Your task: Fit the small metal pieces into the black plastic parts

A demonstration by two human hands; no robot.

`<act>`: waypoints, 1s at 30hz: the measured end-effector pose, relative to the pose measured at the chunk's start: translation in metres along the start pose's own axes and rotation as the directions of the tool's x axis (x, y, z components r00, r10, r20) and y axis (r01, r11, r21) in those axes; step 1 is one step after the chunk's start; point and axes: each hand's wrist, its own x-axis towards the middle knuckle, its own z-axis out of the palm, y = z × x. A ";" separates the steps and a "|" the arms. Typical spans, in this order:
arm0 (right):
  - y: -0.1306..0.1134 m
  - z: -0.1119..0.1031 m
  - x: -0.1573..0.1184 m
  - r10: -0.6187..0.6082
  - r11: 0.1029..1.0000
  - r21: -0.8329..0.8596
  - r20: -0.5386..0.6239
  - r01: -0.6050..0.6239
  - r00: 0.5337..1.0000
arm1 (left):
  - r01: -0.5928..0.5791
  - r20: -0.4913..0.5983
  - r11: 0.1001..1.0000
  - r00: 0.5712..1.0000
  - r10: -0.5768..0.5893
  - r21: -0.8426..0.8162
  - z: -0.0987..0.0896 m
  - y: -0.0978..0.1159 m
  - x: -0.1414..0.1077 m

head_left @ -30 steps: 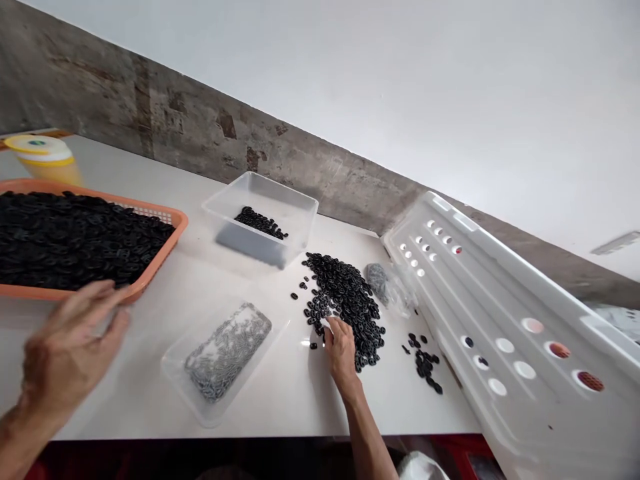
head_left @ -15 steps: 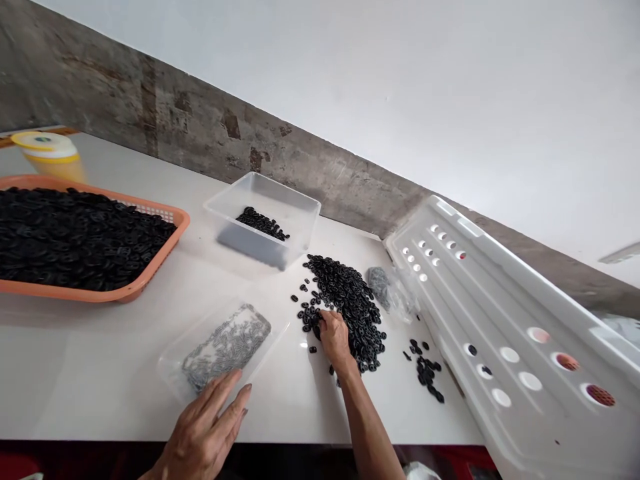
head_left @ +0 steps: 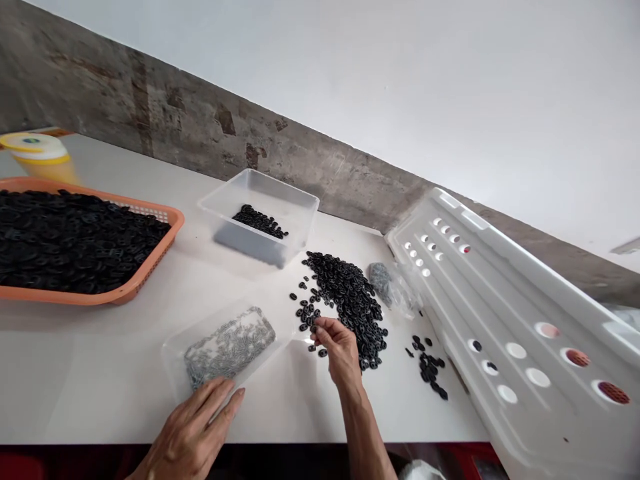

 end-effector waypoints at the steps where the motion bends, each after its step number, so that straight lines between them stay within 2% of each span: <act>1: -0.005 0.006 -0.008 0.013 0.997 0.075 0.022 -0.014 1.000 | 0.020 -0.039 0.999 0.999 -0.021 -0.040 -0.003 0.002 0.007; 3: -0.014 0.019 -0.024 0.032 0.978 0.203 0.060 -0.043 0.998 | 0.013 -0.077 0.990 0.997 -0.023 -0.138 -0.009 0.007 0.025; 5: -0.024 0.032 -0.039 0.049 0.951 0.300 0.109 -0.080 0.993 | 0.053 -0.079 0.967 0.994 -0.075 -0.249 -0.014 0.013 0.043; 8: -0.035 0.048 -0.059 0.064 0.909 0.394 0.192 -0.136 0.979 | 0.214 0.011 0.896 0.974 -0.228 -0.389 -0.017 0.021 0.063; 12: -0.042 0.060 -0.077 0.061 0.873 0.453 0.264 -0.180 0.963 | 0.383 0.155 0.755 0.921 -0.358 -0.532 -0.016 0.028 0.068; 14: -0.043 0.063 -0.082 0.048 0.862 0.474 0.280 -0.182 0.959 | 0.501 0.277 0.643 0.863 -0.423 -0.580 -0.014 0.029 0.063; 15: -0.042 0.064 -0.084 0.037 0.855 0.486 0.290 -0.180 0.956 | 0.575 0.356 0.566 0.816 -0.456 -0.591 -0.013 0.028 0.061; 17: -0.040 0.065 -0.086 0.011 0.843 0.509 0.307 -0.174 0.952 | 0.711 0.499 0.387 0.695 -0.519 -0.588 -0.013 0.027 0.056; 19: -0.038 0.066 -0.088 -0.005 0.840 0.516 0.313 -0.166 0.950 | 0.775 0.563 0.236 0.599 -0.569 -0.586 -0.013 0.026 0.053; 20: -0.037 0.066 -0.089 -0.007 0.844 0.511 0.314 -0.163 0.949 | 0.783 0.572 0.189 0.575 -0.585 -0.593 -0.014 0.026 0.053; 21: -0.037 0.066 -0.090 -0.008 0.850 0.502 0.316 -0.160 0.949 | 0.784 0.574 0.167 0.564 -0.594 -0.598 -0.014 0.026 0.053; 23: -0.036 0.067 -0.091 -0.007 0.863 0.479 0.324 -0.157 0.946 | 0.781 0.573 0.181 0.574 -0.585 -0.597 -0.016 0.027 0.054; 30: -0.032 0.068 -0.094 -0.025 0.902 0.417 0.303 -0.109 0.953 | 0.738 0.489 0.366 0.659 -0.571 -0.567 -0.016 0.032 0.050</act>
